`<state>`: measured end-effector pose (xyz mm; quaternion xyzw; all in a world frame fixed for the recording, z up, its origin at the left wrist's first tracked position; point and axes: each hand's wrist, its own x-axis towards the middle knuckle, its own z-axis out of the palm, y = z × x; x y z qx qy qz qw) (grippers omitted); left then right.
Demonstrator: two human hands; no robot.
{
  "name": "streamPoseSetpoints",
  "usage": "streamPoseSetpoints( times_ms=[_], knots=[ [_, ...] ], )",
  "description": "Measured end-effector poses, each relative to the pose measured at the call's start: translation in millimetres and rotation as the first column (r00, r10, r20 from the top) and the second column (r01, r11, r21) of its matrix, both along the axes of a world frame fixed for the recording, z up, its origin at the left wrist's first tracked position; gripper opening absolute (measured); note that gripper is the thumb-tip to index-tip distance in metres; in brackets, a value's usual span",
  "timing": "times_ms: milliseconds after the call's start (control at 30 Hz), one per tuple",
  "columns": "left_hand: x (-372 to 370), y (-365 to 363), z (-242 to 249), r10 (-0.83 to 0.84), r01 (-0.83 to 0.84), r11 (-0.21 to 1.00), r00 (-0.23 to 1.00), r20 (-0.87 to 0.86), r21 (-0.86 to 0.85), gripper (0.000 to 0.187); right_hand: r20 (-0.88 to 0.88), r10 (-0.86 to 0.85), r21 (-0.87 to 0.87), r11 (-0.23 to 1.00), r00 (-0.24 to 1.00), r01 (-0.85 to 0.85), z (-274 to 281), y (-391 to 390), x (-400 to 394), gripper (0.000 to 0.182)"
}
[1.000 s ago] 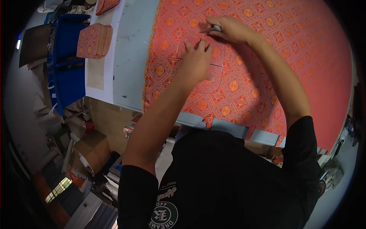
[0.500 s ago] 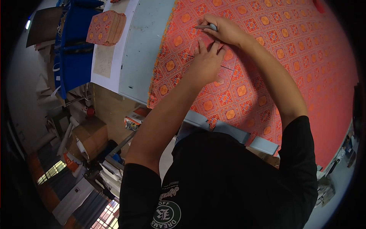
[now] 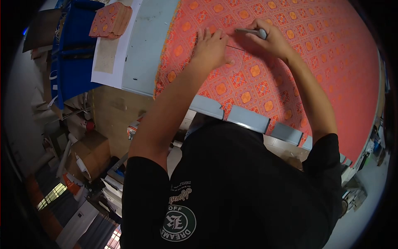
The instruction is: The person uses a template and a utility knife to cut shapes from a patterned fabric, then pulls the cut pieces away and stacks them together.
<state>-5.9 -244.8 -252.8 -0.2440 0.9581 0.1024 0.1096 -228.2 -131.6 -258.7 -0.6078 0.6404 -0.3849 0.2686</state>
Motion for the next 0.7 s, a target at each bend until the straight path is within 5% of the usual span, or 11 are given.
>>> streamPoseSetpoints(
  times_ms=[200,367,700],
  knots=[
    [3.8,-7.2,17.3,-0.030,0.031,1.000,0.980,0.197,0.000,0.101,-0.079,0.388,0.117,0.918,0.918,-0.378,17.8,61.0,64.2,0.020],
    [3.7,-11.8,12.4,-0.046,0.040,0.999,0.965,0.259,0.028,0.122,-0.166,0.447,0.102,0.895,0.879,-0.435,5.6,60.8,74.3,0.023],
    [4.6,-9.6,7.9,-0.009,0.003,1.000,0.975,0.221,0.029,0.124,-0.192,0.510,0.122,0.860,0.839,-0.495,12.5,48.4,65.8,0.020]
  ],
)
